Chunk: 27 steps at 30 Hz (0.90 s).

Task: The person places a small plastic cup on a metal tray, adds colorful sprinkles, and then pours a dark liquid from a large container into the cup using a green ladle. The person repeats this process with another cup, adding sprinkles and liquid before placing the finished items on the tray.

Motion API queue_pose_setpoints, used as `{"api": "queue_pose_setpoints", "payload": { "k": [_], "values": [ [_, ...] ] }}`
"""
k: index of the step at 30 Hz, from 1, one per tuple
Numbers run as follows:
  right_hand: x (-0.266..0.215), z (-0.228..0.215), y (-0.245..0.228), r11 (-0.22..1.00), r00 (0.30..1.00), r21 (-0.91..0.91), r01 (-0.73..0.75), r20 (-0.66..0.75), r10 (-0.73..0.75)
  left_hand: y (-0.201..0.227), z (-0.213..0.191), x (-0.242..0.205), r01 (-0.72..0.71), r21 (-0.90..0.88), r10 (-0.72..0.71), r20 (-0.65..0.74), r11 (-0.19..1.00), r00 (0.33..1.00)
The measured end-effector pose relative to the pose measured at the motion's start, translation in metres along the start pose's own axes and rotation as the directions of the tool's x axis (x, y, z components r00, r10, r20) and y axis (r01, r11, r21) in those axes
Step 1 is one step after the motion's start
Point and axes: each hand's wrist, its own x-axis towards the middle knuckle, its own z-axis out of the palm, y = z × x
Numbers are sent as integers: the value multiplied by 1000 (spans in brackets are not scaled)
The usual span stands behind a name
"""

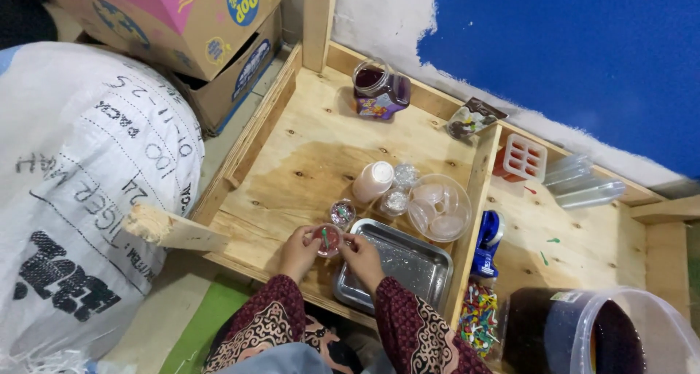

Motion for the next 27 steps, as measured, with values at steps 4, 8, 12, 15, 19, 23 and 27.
{"api": "queue_pose_setpoints", "payload": {
  "k": [4,8,12,15,19,23,27],
  "values": [
    [8,10,-2,992,999,-125,-1,45,7,-6,5,12,5,2,-5,-23,1000,1000],
    [18,10,3,969,999,-245,22,38,-13,-3,6,17,8,58,-7,-26,998,1000],
    [12,15,2,957,999,-288,31,51,-17,-2,6,11,-7,144,10,-21,989,1000],
    [19,9,8,952,997,-306,4,70,18,40,-21,-28,32,167,-40,42,985,998],
    [9,8,-6,937,997,-350,13,74,14,55,-29,-41,72,248,-95,83,966,992],
    [-7,3,-23,944,996,-328,-23,72,50,60,-28,-42,76,250,-108,117,965,987],
    [1,7,-9,959,997,-284,6,76,16,69,-35,-49,74,242,-107,123,967,987]
  ]
}}
